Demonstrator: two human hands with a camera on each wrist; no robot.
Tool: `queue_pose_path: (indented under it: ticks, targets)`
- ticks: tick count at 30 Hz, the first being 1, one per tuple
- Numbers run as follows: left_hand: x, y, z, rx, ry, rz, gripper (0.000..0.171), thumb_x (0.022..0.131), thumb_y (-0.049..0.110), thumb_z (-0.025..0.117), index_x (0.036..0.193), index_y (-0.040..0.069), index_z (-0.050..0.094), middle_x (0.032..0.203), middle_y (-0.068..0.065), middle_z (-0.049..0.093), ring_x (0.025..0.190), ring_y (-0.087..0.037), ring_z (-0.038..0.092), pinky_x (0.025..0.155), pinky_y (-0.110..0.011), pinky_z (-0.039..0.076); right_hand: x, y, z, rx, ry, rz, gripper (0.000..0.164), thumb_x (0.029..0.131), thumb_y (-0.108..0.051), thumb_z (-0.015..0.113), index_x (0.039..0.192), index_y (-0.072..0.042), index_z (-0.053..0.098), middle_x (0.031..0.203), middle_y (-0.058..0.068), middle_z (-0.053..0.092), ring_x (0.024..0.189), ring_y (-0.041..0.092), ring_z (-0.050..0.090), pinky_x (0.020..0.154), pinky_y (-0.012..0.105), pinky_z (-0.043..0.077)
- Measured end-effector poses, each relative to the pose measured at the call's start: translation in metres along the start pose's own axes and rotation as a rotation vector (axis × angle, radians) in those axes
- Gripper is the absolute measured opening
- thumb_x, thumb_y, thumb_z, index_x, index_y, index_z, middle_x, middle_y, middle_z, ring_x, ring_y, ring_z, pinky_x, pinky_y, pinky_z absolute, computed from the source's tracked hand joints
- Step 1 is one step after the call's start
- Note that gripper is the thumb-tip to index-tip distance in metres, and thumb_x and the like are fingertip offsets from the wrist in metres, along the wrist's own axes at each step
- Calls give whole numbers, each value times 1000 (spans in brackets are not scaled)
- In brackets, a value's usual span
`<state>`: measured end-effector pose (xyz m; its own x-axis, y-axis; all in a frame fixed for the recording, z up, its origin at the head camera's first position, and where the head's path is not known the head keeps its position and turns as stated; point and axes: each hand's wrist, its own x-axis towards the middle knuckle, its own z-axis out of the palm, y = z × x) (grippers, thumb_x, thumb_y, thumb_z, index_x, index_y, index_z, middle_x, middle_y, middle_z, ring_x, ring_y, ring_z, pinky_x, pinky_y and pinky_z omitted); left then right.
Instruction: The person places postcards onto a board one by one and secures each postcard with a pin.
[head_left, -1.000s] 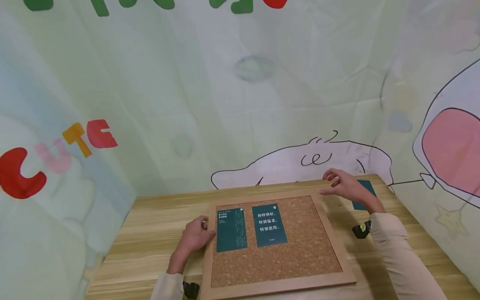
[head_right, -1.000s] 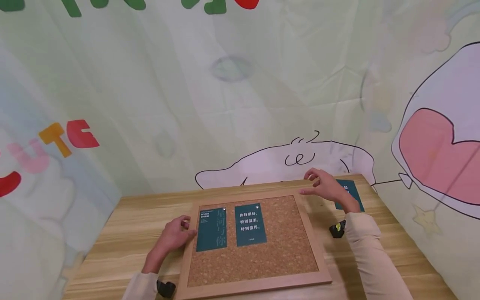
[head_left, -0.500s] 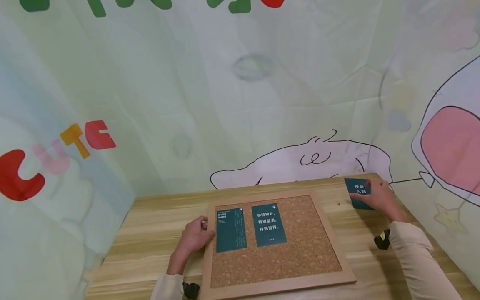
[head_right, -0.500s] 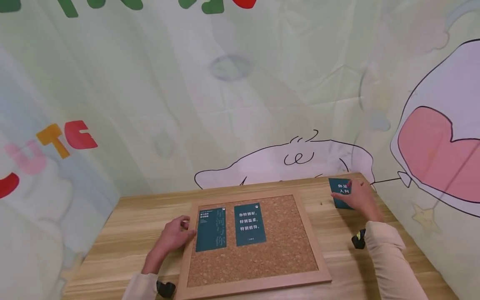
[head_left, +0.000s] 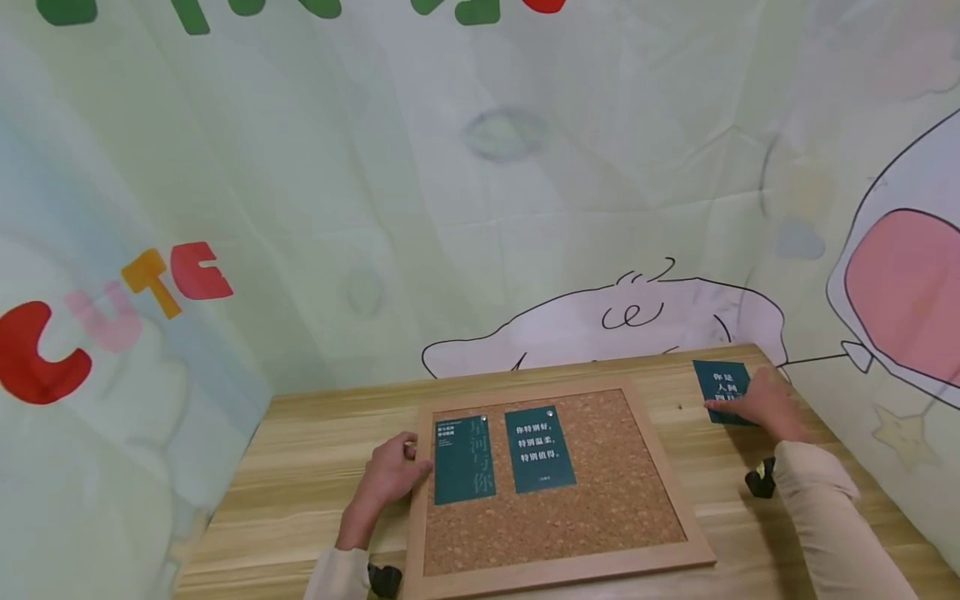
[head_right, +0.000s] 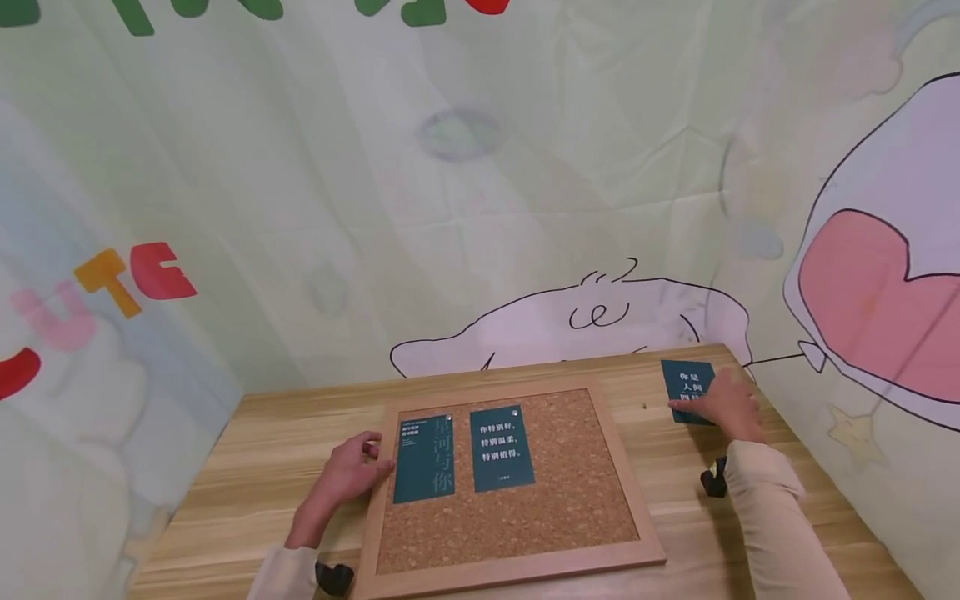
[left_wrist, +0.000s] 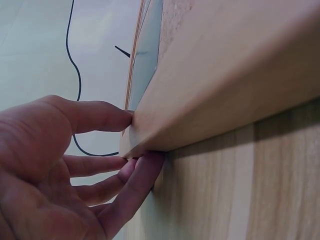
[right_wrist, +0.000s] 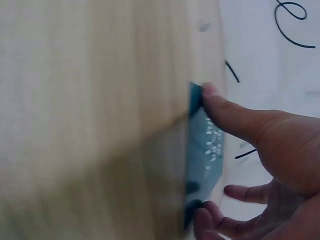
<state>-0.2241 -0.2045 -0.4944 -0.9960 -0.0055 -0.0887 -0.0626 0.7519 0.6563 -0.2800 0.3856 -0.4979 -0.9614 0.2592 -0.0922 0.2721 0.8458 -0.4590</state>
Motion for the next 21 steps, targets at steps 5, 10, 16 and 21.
queue_pose_path:
  ticks: [5,10,16,21]
  targets:
    - [0,-1,1,2,3,-6,55,91,16,77,136,-9,55,110,-20,67,87,-27,66,77,-46,57,0,-1,-7,6,-73,74,125,74,-47,92,139,33,21,132,50,36,116,56,45,106,66,39]
    - [1,-2,1,-3,5,-5,55,91,15,76,136,-9,55,111,-21,67,87,-27,66,77,-46,58,-1,1,-10,-1,-132,103,126,72,-54,91,135,33,26,128,48,40,110,53,47,104,64,41]
    - [1,-2,1,-8,4,-7,56,91,15,76,137,-10,54,112,-22,66,88,-28,66,78,-47,58,0,2,-12,-68,-139,98,124,72,-56,91,131,34,29,123,47,43,107,52,46,102,64,42]
    - [0,-1,0,-7,-2,-12,56,92,16,76,137,-9,54,113,-22,67,88,-27,67,78,-47,58,-1,1,-12,-69,-155,112,124,72,-56,91,131,33,28,121,45,44,105,50,47,100,61,43]
